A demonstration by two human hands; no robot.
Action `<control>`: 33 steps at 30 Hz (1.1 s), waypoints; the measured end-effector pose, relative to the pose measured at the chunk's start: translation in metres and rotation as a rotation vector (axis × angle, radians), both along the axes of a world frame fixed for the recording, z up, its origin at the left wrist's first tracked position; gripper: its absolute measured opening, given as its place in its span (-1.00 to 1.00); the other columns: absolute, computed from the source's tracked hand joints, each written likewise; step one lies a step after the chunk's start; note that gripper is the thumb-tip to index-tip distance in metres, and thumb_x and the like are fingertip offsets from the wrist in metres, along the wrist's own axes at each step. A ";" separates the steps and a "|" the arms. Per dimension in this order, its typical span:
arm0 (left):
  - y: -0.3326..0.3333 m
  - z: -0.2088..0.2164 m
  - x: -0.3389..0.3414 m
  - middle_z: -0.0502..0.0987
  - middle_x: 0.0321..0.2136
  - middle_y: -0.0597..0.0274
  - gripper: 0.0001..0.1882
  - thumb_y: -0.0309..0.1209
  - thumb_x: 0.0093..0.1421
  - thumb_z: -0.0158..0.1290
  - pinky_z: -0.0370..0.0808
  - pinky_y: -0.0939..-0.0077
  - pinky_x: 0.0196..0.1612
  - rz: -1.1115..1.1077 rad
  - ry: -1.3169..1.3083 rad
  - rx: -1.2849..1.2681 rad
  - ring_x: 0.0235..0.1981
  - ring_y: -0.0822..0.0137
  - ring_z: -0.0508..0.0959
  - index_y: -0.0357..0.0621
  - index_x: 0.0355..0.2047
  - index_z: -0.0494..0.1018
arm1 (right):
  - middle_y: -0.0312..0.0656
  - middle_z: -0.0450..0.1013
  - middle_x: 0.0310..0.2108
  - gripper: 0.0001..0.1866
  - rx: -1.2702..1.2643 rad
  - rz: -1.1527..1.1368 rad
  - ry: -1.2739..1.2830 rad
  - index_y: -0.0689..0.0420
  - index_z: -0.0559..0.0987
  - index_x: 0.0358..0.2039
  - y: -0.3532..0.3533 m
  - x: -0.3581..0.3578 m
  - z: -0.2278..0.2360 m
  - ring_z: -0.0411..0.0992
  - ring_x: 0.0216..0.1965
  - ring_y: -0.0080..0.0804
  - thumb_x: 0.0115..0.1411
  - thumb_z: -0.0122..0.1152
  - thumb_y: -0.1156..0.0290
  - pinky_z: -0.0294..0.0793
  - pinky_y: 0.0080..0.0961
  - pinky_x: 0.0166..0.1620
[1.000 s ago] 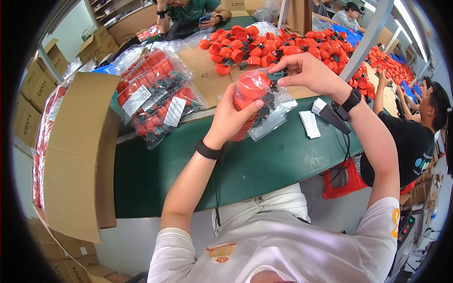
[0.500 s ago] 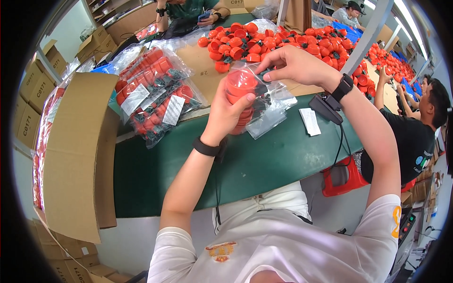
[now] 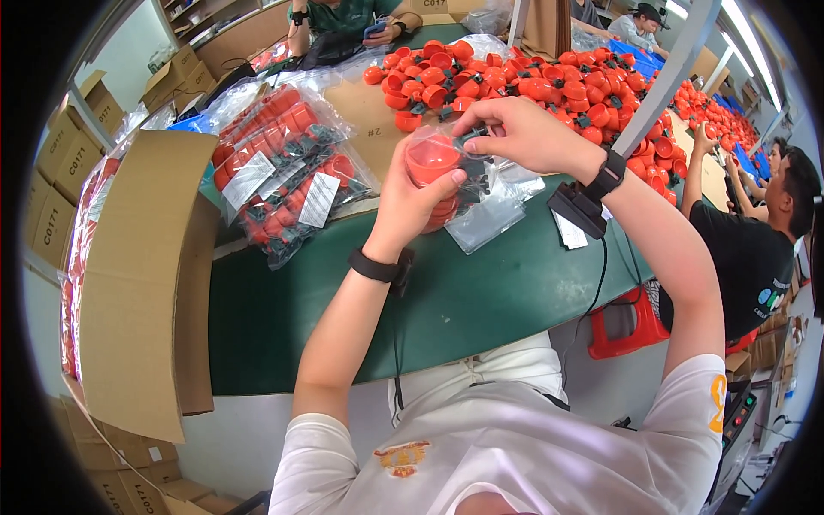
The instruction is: The person places red plastic cups into a clear plastic bag, inserts a white card, and seals the bag. After setting it aside, they remove a rubber band from a stack of cards and prepare a new bag to repeat the process.
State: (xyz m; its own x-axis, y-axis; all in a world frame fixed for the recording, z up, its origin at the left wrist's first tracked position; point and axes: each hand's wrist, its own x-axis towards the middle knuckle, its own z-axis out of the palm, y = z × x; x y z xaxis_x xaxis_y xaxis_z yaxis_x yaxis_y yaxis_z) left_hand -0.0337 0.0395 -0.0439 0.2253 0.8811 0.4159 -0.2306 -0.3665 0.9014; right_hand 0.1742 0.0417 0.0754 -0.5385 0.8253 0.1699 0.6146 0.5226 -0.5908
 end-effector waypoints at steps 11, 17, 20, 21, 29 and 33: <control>-0.001 0.011 -0.007 0.56 -0.05 0.18 -0.48 -0.12 0.36 0.17 0.54 0.42 0.03 -0.051 -0.441 -0.315 -0.07 0.40 0.57 -0.25 0.12 0.39 | -0.04 0.43 0.12 -0.18 -0.019 -0.127 0.460 0.25 0.32 0.28 -0.024 -0.018 -0.105 0.43 0.06 -0.35 0.17 0.45 0.04 0.47 -0.41 0.07; 0.002 0.008 -0.009 0.56 -0.04 0.18 -0.45 -0.25 0.29 0.26 0.54 0.41 0.04 -0.044 -0.357 -0.272 -0.06 0.38 0.58 -0.26 0.15 0.35 | -0.20 0.54 -0.08 -0.39 -0.154 -0.212 0.727 0.27 0.46 0.11 -0.023 -0.039 -0.115 0.46 -0.15 -0.50 0.21 0.41 0.12 0.47 -0.48 -0.04; 0.005 0.007 -0.008 0.55 -0.04 0.18 -0.40 -0.36 0.21 0.33 0.54 0.41 0.05 0.007 -0.287 -0.232 -0.07 0.37 0.59 -0.25 0.17 0.31 | -0.23 0.56 -0.16 -0.43 -0.042 -0.228 0.981 0.25 0.50 0.06 -0.016 -0.052 -0.128 0.45 -0.21 -0.55 0.21 0.42 0.12 0.46 -0.51 -0.07; 0.006 0.006 -0.009 0.55 -0.04 0.18 -0.36 -0.40 0.17 0.35 0.54 0.41 0.05 0.022 -0.272 -0.232 -0.07 0.36 0.59 -0.24 0.18 0.30 | -0.23 0.56 -0.16 -0.43 -0.044 -0.230 0.984 0.25 0.50 0.06 -0.015 -0.051 -0.129 0.45 -0.21 -0.55 0.21 0.42 0.12 0.46 -0.51 -0.07; 0.003 0.005 -0.008 0.53 0.00 0.14 -0.31 -0.44 0.17 0.35 0.53 0.38 0.08 0.084 -0.271 -0.165 -0.02 0.33 0.58 -0.27 0.23 0.25 | -0.34 0.56 -0.13 -0.48 -0.308 -0.154 0.867 0.20 0.42 0.19 -0.010 -0.038 -0.120 0.48 -0.12 -0.62 0.30 0.35 0.31 0.45 -0.56 -0.01; 0.003 0.006 -0.007 0.53 -0.01 0.15 -0.34 -0.48 0.12 0.37 0.55 0.40 0.06 0.120 -0.230 -0.138 -0.03 0.34 0.57 -0.24 0.17 0.28 | -0.32 0.56 -0.12 -0.46 -0.436 -0.197 0.909 0.20 0.40 0.22 -0.010 -0.032 -0.118 0.48 -0.09 -0.61 0.31 0.34 0.30 0.45 -0.54 0.01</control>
State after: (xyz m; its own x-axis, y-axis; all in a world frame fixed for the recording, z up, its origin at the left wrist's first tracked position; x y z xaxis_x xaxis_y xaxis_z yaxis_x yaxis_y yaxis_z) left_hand -0.0407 0.0429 -0.0380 0.0296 0.9473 0.3188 -0.3973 -0.2815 0.8734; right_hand 0.1423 0.0320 -0.0422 -0.2045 0.9727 0.1098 -0.1082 0.0890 -0.9901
